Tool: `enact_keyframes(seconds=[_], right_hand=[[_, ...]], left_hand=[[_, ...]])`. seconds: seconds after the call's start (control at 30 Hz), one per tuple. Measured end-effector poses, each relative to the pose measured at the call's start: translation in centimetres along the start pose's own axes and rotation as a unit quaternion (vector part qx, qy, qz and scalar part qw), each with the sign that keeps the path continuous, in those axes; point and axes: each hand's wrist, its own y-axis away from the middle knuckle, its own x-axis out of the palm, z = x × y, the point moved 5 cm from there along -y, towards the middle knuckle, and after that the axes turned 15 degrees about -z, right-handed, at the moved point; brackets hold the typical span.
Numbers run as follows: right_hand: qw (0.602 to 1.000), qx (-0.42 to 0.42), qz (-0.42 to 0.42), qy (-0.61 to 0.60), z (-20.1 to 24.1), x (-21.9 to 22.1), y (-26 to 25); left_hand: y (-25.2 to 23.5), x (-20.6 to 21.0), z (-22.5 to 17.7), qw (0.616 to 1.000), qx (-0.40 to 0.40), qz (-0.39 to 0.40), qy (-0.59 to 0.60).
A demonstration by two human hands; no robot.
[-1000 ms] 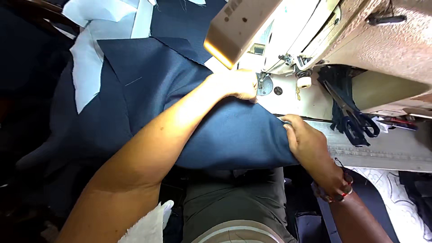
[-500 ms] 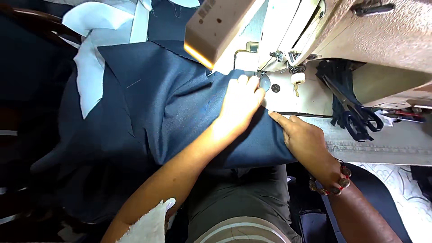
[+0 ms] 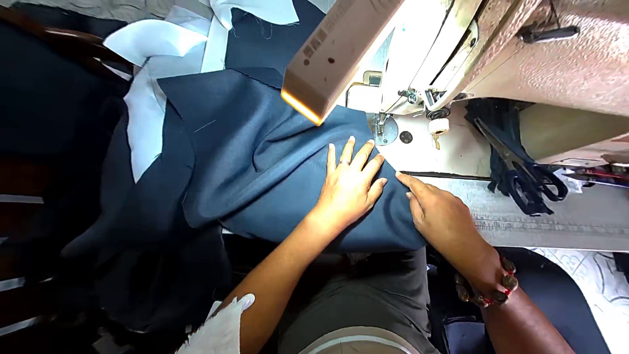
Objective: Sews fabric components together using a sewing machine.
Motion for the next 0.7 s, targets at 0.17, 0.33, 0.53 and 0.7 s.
enact_keyframes(seconds=[0.17,0.33,0.53,0.7], right_hand=[[0.998,0.043,0.018,-0.043,0.3,0.1,-0.2],[0.997,0.054,0.003,-0.053,0.7,0.4,0.0],[0.998,0.048,-0.014,-0.048,1.3,0.6,0.6],[0.999,0.035,-0.022,-0.024,2.5,0.8,1.0]], left_hand=[[-2.0,-0.3,1.5,0.997,0.042,0.057,0.015],[-3.9,0.1,3.0,0.993,0.088,0.072,0.042],[-4.9,0.2,4.2,0.983,0.149,0.083,0.069],[-5.4,0.2,4.8,0.976,0.177,0.098,0.075]])
